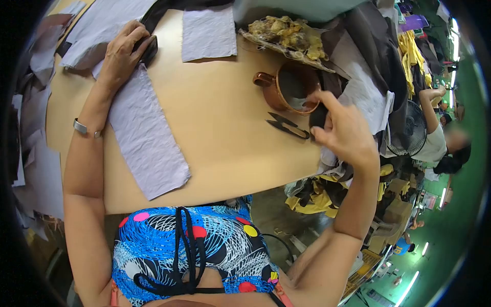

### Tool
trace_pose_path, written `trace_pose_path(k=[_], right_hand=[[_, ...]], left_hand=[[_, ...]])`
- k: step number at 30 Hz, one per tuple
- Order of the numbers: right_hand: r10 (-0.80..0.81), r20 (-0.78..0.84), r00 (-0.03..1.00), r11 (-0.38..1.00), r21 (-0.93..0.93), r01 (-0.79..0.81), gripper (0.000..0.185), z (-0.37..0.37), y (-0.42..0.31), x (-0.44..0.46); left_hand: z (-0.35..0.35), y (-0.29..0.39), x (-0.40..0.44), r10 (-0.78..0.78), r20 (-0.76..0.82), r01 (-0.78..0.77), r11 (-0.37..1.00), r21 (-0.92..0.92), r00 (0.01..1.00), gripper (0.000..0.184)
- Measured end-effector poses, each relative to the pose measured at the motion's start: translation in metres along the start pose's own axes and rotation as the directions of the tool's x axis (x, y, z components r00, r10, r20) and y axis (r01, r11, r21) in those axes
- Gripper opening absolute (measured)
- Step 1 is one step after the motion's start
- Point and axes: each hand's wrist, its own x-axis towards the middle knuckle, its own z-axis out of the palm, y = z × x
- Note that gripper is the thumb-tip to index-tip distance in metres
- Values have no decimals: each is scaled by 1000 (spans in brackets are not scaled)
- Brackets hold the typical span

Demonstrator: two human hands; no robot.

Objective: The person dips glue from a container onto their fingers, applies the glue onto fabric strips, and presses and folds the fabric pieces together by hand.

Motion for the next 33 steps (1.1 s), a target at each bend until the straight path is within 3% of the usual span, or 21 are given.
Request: trace_pose_path(k=[3,4,5,7,9,11,13,16,19,22,26,30,33], right_hand=[[-234,-231,945,895,-431,116,47,33,1,-16],[-173,-212,962,889,-455,60,48,36,-13,-20],[-228,-255,940,886,-454,92,40,39,-24,-19],[-488,-301,819,868,-264,420,29,46,-46,-7],[-627,-171,760,778,-190,599,30,54,-76,18],[-703,-293,647,626,177,760,36,85,-94,55],[-722,-352,595,549,231,803,38,106,-112,87],[-703,-311,640,526,379,762,37,115,-136,105],[-715,-360,599,574,187,797,35,121,-135,103],[-787,-275,552,534,145,833,37,124,-112,83],[-870,-169,463,405,288,868,36,119,-93,72],[-716,-331,614,575,219,788,37,122,-120,82],[-723,-324,611,617,95,781,35,126,-124,83]], left_hand=[[1,0,0,27,-25,-27,999,31,999,13],[2,-1,0,42,-32,-41,999,29,999,13],[2,-2,0,57,-38,-56,998,27,998,14],[2,-2,0,71,-40,-68,996,61,997,15],[2,-1,-1,64,-36,-62,997,55,997,16],[6,-5,-2,73,-55,-70,996,46,996,16],[7,-5,-2,70,-64,-68,997,39,995,17],[6,-5,-2,54,-69,-52,998,20,996,17],[3,-4,-1,45,-45,-44,999,16,998,18],[-4,2,-2,55,-43,-56,998,-11,998,13],[0,-3,-2,58,-29,-58,998,-16,998,13],[2,-3,-3,58,-41,-58,998,12,997,13],[0,-1,-3,58,-44,-58,998,19,997,14]])
